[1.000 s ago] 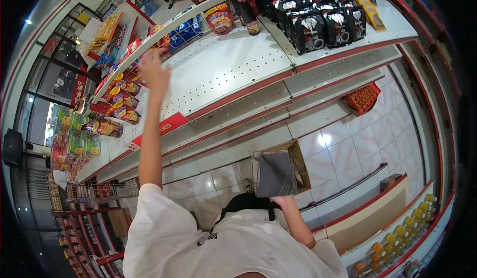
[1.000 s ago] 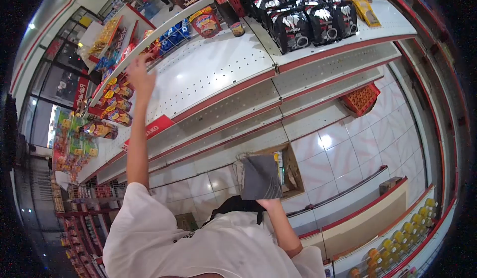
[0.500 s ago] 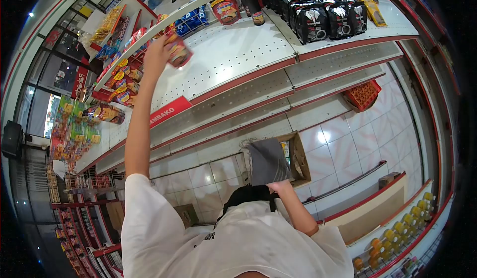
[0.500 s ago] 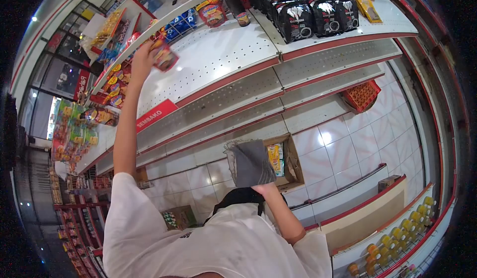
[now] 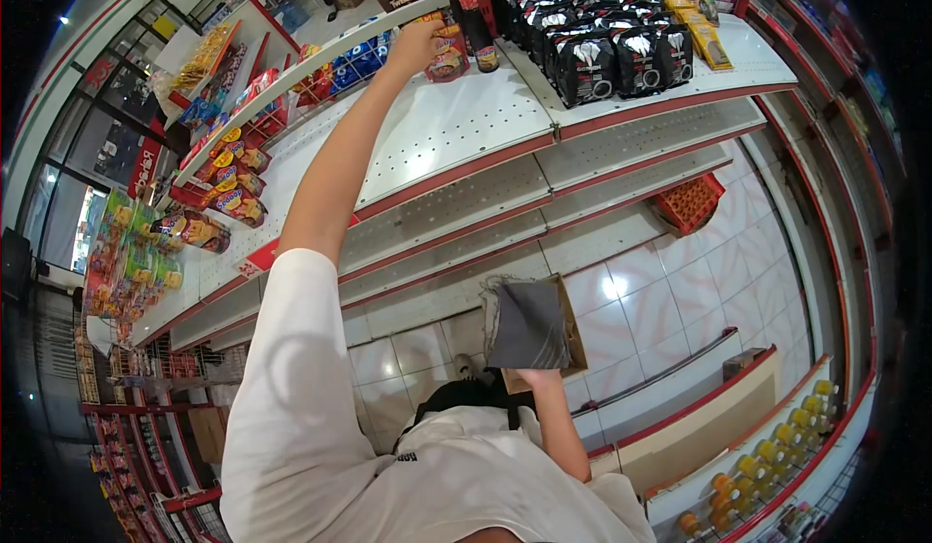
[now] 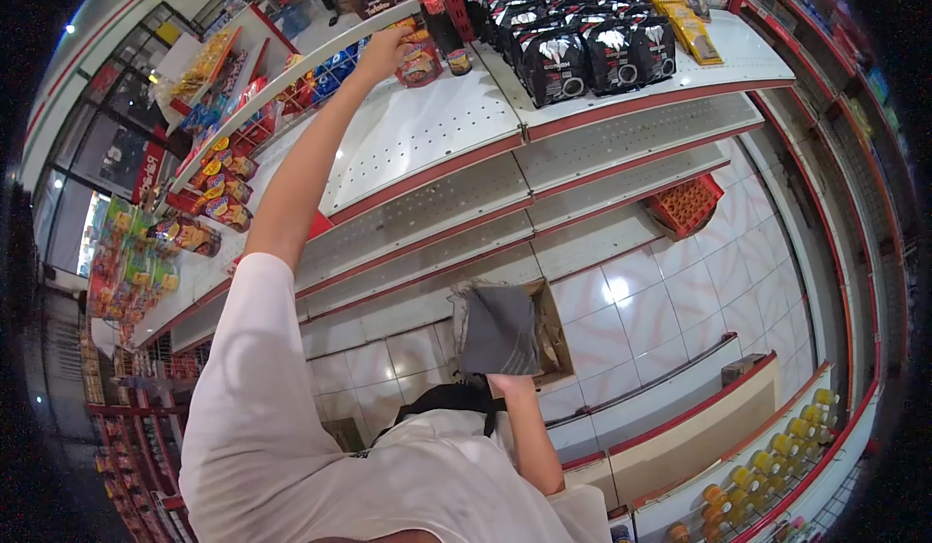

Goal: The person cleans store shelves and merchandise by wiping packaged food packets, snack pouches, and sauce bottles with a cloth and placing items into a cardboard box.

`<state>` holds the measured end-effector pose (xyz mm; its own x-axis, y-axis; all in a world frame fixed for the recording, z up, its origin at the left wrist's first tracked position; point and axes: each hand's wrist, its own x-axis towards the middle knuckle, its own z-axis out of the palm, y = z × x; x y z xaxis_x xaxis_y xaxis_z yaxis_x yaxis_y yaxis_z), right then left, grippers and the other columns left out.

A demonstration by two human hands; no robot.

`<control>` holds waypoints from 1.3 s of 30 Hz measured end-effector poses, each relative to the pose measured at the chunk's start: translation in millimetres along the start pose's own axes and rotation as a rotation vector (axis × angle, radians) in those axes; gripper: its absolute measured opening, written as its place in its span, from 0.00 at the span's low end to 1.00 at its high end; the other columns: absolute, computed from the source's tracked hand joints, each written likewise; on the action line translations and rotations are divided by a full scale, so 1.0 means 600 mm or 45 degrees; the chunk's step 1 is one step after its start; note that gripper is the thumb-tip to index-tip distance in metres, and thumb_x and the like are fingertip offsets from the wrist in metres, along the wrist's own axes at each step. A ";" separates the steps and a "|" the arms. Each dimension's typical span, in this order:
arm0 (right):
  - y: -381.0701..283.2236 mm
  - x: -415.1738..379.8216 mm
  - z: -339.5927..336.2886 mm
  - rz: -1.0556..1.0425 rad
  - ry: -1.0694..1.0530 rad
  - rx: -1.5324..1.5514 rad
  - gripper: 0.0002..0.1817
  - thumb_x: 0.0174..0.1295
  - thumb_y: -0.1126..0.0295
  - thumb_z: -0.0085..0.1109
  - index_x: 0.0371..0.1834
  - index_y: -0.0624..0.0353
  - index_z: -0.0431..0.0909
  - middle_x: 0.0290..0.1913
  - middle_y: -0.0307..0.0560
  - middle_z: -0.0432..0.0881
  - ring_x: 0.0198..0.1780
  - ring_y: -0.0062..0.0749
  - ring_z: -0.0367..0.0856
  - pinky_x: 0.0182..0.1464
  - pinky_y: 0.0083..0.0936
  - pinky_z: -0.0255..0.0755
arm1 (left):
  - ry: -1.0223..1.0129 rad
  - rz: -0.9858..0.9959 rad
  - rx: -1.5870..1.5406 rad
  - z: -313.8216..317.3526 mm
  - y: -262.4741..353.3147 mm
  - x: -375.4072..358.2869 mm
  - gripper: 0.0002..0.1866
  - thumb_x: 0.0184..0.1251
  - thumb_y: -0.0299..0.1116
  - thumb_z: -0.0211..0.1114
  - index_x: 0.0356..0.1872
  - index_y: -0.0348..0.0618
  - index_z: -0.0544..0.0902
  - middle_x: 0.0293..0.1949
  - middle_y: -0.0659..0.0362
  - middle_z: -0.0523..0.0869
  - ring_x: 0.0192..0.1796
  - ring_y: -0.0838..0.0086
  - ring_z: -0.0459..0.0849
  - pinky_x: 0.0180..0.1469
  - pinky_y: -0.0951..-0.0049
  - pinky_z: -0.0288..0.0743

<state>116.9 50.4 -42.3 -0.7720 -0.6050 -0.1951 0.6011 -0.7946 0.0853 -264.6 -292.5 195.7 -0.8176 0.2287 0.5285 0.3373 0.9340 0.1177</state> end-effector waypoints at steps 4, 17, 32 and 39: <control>-0.018 -0.008 -0.038 -0.195 0.119 -1.159 0.26 0.72 0.59 0.36 0.70 0.58 0.60 0.70 0.45 0.65 0.70 0.36 0.62 0.73 0.33 0.51 | -0.019 -0.114 -0.002 0.002 0.005 0.000 0.17 0.56 0.30 0.64 0.48 0.39 0.81 0.43 0.43 0.83 0.48 0.49 0.80 0.52 0.58 0.73; 0.058 0.052 0.026 -0.144 0.175 -1.062 0.27 0.72 0.58 0.36 0.71 0.59 0.58 0.70 0.47 0.63 0.70 0.38 0.61 0.73 0.34 0.52 | 0.041 -0.123 -0.379 -0.042 -0.025 -0.022 0.19 0.60 0.36 0.66 0.52 0.43 0.80 0.43 0.52 0.85 0.45 0.66 0.84 0.48 0.67 0.76; 0.167 0.055 -0.006 0.074 0.142 -0.502 0.28 0.72 0.54 0.35 0.71 0.58 0.58 0.70 0.46 0.63 0.70 0.39 0.60 0.73 0.35 0.49 | -0.566 -0.765 0.119 -0.510 -0.325 -0.323 0.18 0.61 0.45 0.65 0.47 0.46 0.84 0.45 0.48 0.85 0.48 0.61 0.82 0.52 0.63 0.74; 0.237 0.124 0.080 0.165 0.013 -0.606 0.27 0.71 0.54 0.37 0.69 0.57 0.61 0.69 0.47 0.66 0.69 0.40 0.62 0.72 0.36 0.51 | -0.466 -0.612 0.013 -0.472 -0.421 -0.463 0.24 0.54 0.46 0.69 0.51 0.46 0.82 0.45 0.52 0.85 0.48 0.64 0.83 0.52 0.67 0.75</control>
<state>134.9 -110.1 2.2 -0.6837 -0.6950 -0.2226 0.7218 -0.5993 -0.3461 9.2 -669.8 257.1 -0.9854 -0.1415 0.0946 -0.1124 0.9583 0.2626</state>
